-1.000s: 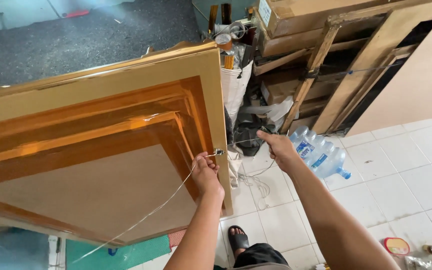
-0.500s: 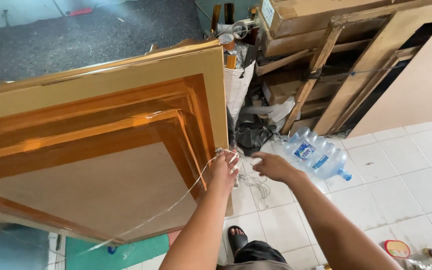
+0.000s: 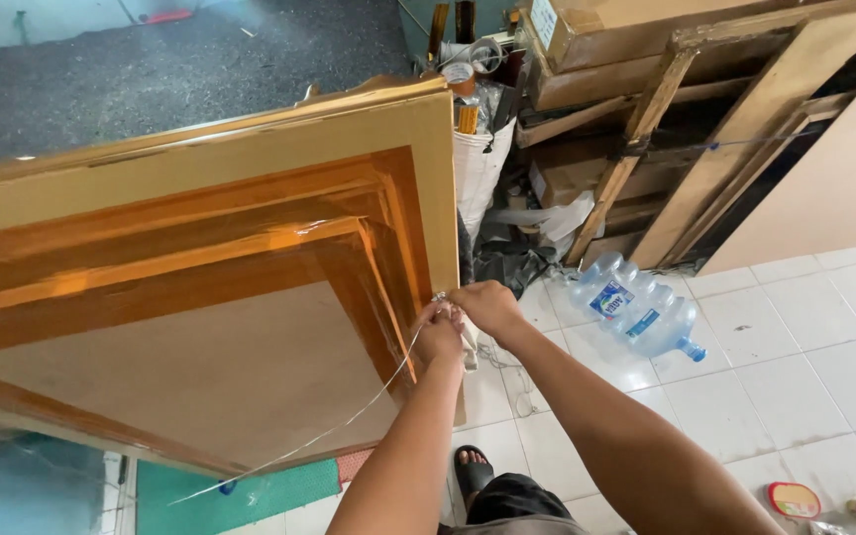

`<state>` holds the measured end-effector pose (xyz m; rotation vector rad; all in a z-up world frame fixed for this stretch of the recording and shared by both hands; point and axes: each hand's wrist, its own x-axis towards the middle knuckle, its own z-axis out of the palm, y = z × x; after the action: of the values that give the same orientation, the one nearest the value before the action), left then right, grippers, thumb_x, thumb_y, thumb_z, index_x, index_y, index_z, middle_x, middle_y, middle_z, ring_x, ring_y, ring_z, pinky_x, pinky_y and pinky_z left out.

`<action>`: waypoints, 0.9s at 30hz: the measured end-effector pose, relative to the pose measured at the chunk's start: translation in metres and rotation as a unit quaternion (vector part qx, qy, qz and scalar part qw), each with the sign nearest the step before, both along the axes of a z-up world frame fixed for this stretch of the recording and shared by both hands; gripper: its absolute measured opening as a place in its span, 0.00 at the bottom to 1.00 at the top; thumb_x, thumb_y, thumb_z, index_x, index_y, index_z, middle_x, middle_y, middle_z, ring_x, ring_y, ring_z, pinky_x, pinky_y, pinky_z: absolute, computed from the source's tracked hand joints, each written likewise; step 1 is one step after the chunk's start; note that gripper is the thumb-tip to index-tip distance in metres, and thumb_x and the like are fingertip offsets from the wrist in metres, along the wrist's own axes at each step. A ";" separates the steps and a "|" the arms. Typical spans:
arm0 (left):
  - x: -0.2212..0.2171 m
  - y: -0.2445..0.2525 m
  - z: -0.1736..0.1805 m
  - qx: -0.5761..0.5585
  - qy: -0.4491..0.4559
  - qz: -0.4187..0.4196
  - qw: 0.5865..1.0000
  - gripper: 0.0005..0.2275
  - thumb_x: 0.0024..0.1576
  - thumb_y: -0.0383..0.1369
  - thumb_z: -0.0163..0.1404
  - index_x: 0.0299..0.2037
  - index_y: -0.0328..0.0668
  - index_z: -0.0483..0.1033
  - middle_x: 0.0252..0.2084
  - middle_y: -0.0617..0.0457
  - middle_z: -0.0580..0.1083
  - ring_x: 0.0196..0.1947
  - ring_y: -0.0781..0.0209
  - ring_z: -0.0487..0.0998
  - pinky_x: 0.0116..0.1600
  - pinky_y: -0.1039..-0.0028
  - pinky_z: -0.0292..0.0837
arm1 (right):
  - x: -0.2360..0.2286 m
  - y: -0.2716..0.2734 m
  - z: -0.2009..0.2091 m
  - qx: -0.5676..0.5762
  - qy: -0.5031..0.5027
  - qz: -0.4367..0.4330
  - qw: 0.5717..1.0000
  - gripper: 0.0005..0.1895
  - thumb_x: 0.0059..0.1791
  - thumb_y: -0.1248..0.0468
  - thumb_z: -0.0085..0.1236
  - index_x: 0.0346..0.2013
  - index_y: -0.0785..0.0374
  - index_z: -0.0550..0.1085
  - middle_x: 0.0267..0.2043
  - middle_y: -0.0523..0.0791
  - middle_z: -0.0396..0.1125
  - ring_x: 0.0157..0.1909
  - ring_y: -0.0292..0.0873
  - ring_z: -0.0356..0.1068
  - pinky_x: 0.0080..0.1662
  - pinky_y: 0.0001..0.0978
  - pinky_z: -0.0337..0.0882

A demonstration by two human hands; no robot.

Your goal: The person is attaching a hanging wire to the back of a picture frame by threading it through eyelets and twisting it to set the tension.

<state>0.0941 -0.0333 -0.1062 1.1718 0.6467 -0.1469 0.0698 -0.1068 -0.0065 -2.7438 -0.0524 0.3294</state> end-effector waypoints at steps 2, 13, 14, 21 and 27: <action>-0.012 0.011 0.006 0.144 -0.032 -0.047 0.988 0.04 0.50 0.27 0.48 0.30 0.47 0.75 0.24 0.53 0.71 0.22 0.66 0.71 0.26 0.82 0.68 | 0.007 -0.002 -0.028 0.247 0.048 -0.194 0.948 0.10 0.41 0.58 0.46 0.29 0.58 0.72 0.25 0.42 0.60 0.24 0.42 0.58 0.27 0.32 0.60; -0.027 0.023 0.107 -0.173 -0.044 0.143 0.973 0.19 0.58 0.51 0.27 0.47 0.49 0.61 0.22 0.54 0.67 0.43 0.61 0.70 0.50 0.73 0.56 | 0.012 0.014 0.008 0.528 0.147 -0.399 0.736 0.13 0.40 0.60 0.49 0.13 0.56 0.59 0.12 0.36 0.40 0.11 0.32 0.40 0.15 0.20 0.41; -0.018 0.027 0.098 -0.251 -0.010 0.194 0.948 0.18 0.57 0.51 0.22 0.30 0.47 0.53 0.17 0.56 0.56 0.29 0.61 0.67 0.41 0.76 0.62 | 0.014 0.014 0.007 0.542 0.146 -0.403 0.723 0.13 0.41 0.60 0.47 0.14 0.55 0.58 0.13 0.35 0.40 0.12 0.31 0.41 0.16 0.18 0.42; 0.011 0.040 0.064 -0.209 0.024 0.199 0.957 0.24 0.56 0.51 0.21 0.10 0.48 0.44 0.07 0.59 0.42 0.06 0.65 0.47 0.19 0.76 0.52 | 0.023 0.008 0.012 0.594 0.147 -0.409 0.677 0.12 0.41 0.62 0.46 0.16 0.54 0.55 0.14 0.33 0.38 0.13 0.28 0.41 0.16 0.14 0.41; 0.016 0.040 0.047 -0.191 0.058 0.213 0.957 0.24 0.53 0.54 0.26 0.10 0.51 0.46 0.08 0.61 0.44 0.07 0.65 0.47 0.19 0.74 0.52 | 0.015 -0.006 -0.001 0.608 0.144 -0.422 0.658 0.15 0.39 0.63 0.49 0.14 0.53 0.54 0.13 0.33 0.37 0.13 0.28 0.38 0.16 0.15 0.40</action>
<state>0.1097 0.0066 -0.0590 0.6376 0.9159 0.0259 0.0853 -0.1129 -0.0076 -1.1247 0.7702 0.2746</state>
